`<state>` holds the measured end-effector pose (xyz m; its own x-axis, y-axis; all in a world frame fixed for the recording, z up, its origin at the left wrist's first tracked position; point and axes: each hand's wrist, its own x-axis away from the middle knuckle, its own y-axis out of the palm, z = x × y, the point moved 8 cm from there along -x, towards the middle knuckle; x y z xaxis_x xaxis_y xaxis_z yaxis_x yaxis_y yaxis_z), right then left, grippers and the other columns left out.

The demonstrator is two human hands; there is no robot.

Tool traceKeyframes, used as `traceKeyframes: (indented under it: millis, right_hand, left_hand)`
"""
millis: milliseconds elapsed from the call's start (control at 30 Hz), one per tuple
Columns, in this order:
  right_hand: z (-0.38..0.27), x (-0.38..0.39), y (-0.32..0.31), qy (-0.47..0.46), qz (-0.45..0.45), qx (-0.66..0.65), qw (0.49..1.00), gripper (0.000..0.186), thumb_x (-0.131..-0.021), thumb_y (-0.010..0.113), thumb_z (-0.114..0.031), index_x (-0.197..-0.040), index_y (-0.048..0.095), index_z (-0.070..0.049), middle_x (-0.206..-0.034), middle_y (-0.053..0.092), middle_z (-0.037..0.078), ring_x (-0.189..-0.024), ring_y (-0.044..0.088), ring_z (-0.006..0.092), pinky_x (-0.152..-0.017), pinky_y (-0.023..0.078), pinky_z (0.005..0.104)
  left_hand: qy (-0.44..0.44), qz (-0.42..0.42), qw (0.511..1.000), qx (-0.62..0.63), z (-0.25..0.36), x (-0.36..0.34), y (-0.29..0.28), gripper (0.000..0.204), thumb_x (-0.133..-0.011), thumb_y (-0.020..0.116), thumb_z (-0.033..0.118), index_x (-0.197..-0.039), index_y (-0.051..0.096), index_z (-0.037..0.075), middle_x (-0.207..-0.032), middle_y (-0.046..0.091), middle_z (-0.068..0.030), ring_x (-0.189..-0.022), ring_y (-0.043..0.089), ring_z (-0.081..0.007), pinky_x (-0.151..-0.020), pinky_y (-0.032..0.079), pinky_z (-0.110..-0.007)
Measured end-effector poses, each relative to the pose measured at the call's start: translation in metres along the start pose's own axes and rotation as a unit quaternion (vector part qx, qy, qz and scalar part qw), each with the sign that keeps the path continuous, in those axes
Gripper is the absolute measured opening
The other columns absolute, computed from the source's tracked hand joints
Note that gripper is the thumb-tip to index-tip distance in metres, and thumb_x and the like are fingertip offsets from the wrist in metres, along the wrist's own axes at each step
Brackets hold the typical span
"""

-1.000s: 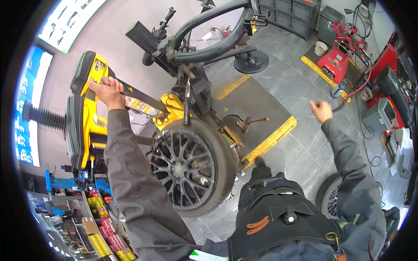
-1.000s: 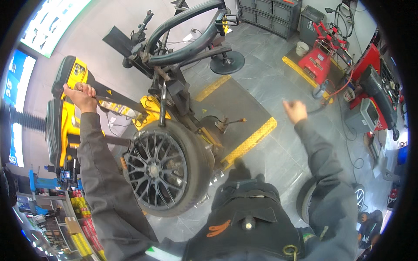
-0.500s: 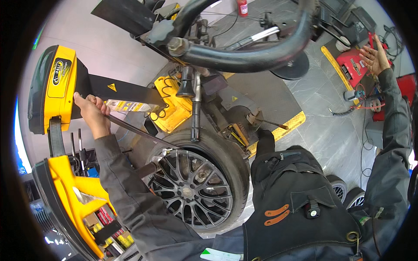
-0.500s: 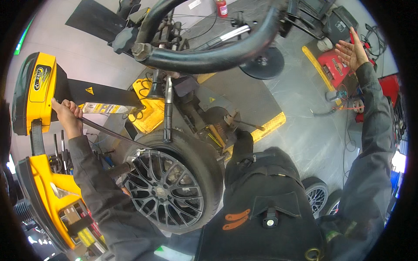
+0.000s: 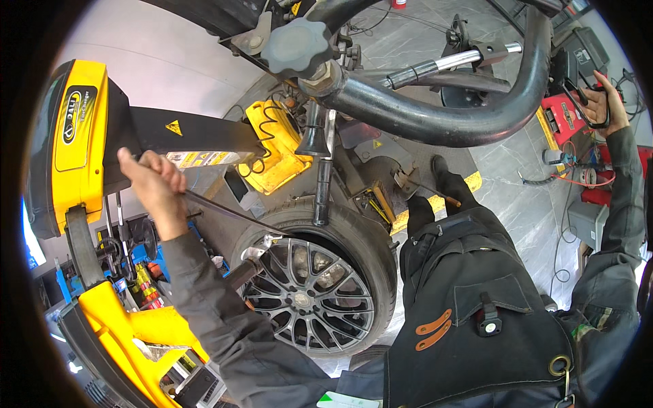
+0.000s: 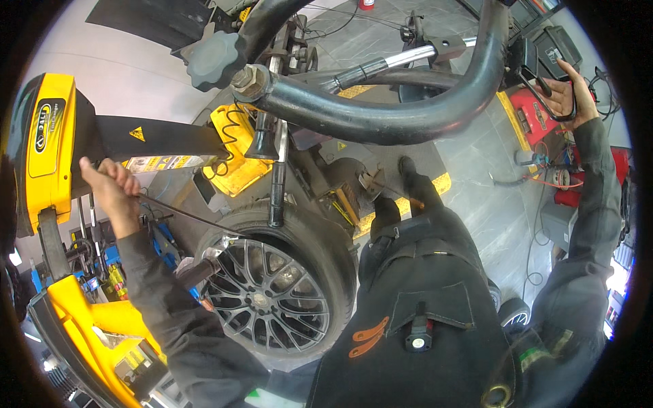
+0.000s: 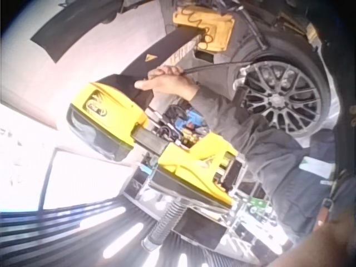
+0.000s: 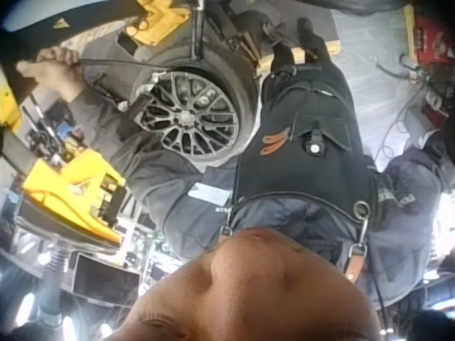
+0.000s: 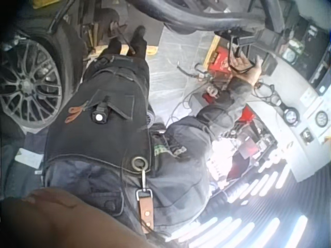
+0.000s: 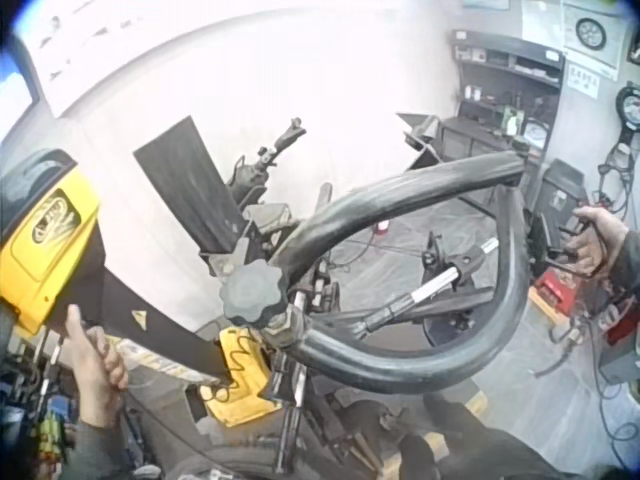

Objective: The person uses a tire changer machine to remove a tire from a wheel rim. They secure the wheel, operate the machine, and use a pry bar to separate the tire bead from the rim before lifting the tire off.

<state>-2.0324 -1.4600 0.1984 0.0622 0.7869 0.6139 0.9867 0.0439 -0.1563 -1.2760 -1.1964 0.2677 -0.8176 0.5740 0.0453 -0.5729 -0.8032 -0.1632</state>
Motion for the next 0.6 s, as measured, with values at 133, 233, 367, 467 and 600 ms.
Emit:
traceKeyframes:
  millis: [133,233,367,467,600]
  right_hand:
    - [-0.001,0.007,-0.007,-0.002,0.056,0.023,0.998,0.062,-0.089,0.060,-0.062,-0.091,0.069,0.000,-0.082,0.074,0.010,-0.054,0.067,0.0131,-0.048,0.055,0.0204]
    - [0.005,0.007,-0.006,0.021,0.048,-0.011,0.999,0.058,-0.092,0.058,-0.058,-0.092,0.069,-0.001,-0.078,0.073,0.008,-0.055,0.067,0.0131,-0.048,0.056,0.0218]
    - [0.008,-0.003,-0.016,0.022,0.060,-0.023,0.998,0.056,-0.093,0.058,-0.057,-0.092,0.069,-0.002,-0.076,0.072,0.007,-0.056,0.068,0.0135,-0.049,0.057,0.0228]
    - [0.009,-0.011,-0.022,0.017,0.058,-0.026,0.998,0.056,-0.093,0.058,-0.058,-0.092,0.069,-0.003,-0.075,0.071,0.007,-0.055,0.067,0.0135,-0.049,0.056,0.0225]
    - [0.012,-0.013,-0.022,0.029,0.045,-0.034,0.998,0.056,-0.093,0.058,-0.058,-0.092,0.070,-0.003,-0.072,0.070,0.005,-0.055,0.067,0.0130,-0.048,0.056,0.0219]
  left_hand:
    - [-0.047,-0.024,0.999,-0.009,-0.028,-0.003,0.006,0.064,-0.100,0.029,0.068,-0.062,0.030,0.017,-0.049,0.025,0.0034,-0.037,0.020,-0.0105,-0.036,0.018,-0.027]
    - [-0.003,-0.008,1.000,0.025,-0.023,-0.005,-0.018,0.064,-0.100,0.028,0.068,-0.063,0.030,0.017,-0.049,0.024,0.0042,-0.037,0.020,-0.0101,-0.035,0.019,-0.027]
    - [-0.013,0.030,0.997,0.063,-0.027,0.003,-0.056,0.064,-0.101,0.025,0.067,-0.063,0.030,0.016,-0.047,0.025,0.0024,-0.036,0.019,-0.0111,-0.034,0.020,-0.027]
    - [0.000,0.019,0.998,0.065,-0.031,0.008,-0.062,0.065,-0.102,0.022,0.066,-0.063,0.029,0.015,-0.047,0.026,0.0015,-0.036,0.019,-0.0108,-0.034,0.018,-0.026]
    - [0.014,-0.012,0.997,0.079,-0.030,0.013,-0.061,0.064,-0.103,0.020,0.064,-0.064,0.030,0.014,-0.048,0.027,0.0012,-0.036,0.020,-0.0104,-0.033,0.018,-0.026]
